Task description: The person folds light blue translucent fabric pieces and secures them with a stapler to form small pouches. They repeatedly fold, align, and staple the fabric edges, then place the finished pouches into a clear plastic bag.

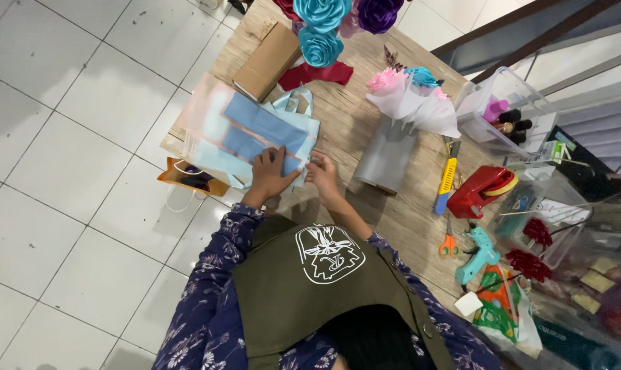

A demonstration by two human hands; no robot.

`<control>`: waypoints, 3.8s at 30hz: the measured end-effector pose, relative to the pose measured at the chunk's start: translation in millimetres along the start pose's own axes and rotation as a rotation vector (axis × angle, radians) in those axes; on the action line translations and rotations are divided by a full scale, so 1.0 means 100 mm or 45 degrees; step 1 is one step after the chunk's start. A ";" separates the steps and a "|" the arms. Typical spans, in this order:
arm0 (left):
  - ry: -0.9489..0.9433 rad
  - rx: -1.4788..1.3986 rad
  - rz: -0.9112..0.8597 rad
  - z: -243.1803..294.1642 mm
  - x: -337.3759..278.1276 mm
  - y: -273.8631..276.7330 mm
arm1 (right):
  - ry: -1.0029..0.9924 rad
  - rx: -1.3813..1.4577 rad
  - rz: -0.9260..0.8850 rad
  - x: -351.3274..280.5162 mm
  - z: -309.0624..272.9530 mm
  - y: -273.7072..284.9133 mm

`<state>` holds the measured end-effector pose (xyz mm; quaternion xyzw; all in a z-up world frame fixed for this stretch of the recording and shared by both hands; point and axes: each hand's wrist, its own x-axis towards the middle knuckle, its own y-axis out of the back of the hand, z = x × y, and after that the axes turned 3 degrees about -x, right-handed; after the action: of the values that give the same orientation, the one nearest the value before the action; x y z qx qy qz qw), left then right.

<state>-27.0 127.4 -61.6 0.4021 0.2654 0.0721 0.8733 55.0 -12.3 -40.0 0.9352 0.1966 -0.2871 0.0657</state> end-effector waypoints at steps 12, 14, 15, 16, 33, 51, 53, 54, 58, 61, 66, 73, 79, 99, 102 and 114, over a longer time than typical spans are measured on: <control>-0.096 -0.286 0.217 -0.35 0.34 -0.36 | 0.315 -0.169 -0.056 0.15 0.20 -0.12; -0.039 -0.406 0.169 -0.33 0.28 -0.12 | 0.230 -0.102 0.128 0.17 0.23 -0.10; 0.022 -0.525 0.121 -0.32 0.25 -0.01 | 0.143 -0.036 0.308 0.18 0.25 -0.09; 0.017 -0.522 0.116 -0.34 0.22 0.05 | 0.142 -0.033 0.315 0.18 0.23 -0.09; 0.287 -1.085 -0.118 0.28 -0.35 1.11 | 0.023 0.065 -0.233 -0.01 0.02 -0.39; -0.139 -0.495 0.034 -0.07 0.12 0.39 | 0.107 -0.002 -0.120 0.06 -0.20 -0.32; -0.133 -0.484 0.068 -0.17 0.22 0.29 | 0.021 0.213 -0.152 0.33 0.10 -0.18; -0.125 -0.471 0.107 -0.22 0.27 0.23 | -0.063 0.428 -0.188 0.47 0.24 -0.11; -0.151 -0.453 0.146 -0.04 0.07 0.61 | -0.028 0.494 -0.207 0.36 0.06 0.12; -0.172 -0.276 0.181 0.07 -0.03 0.85 | 0.122 0.191 -0.082 -0.02 -0.40 0.28; -0.192 -0.149 0.127 0.40 -0.22 1.04 | 0.473 -0.197 0.054 -0.20 -0.75 0.70; -0.280 -0.090 0.074 0.54 -0.39 0.94 | 0.288 -0.217 -0.097 0.12 -0.36 0.37; -0.297 0.058 0.189 0.28 -0.37 0.95 | 0.407 -0.386 0.321 0.64 -0.08 1.15; -0.443 -0.764 0.125 -0.14 -0.55 2.29 | 0.349 0.755 0.859 -0.54 -0.19 2.96; -0.572 -0.313 0.324 0.05 -0.79 2.32 | 0.368 0.790 0.888 -0.68 -0.19 3.01; -1.060 1.085 0.703 0.50 -0.16 -0.21 | 0.410 1.016 0.872 -0.83 0.40 2.76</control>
<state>-16.4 74.7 -43.6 0.7605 -0.2025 0.0203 0.6166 83.5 -301.7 -23.3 0.9302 -0.2354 -0.1548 -0.2351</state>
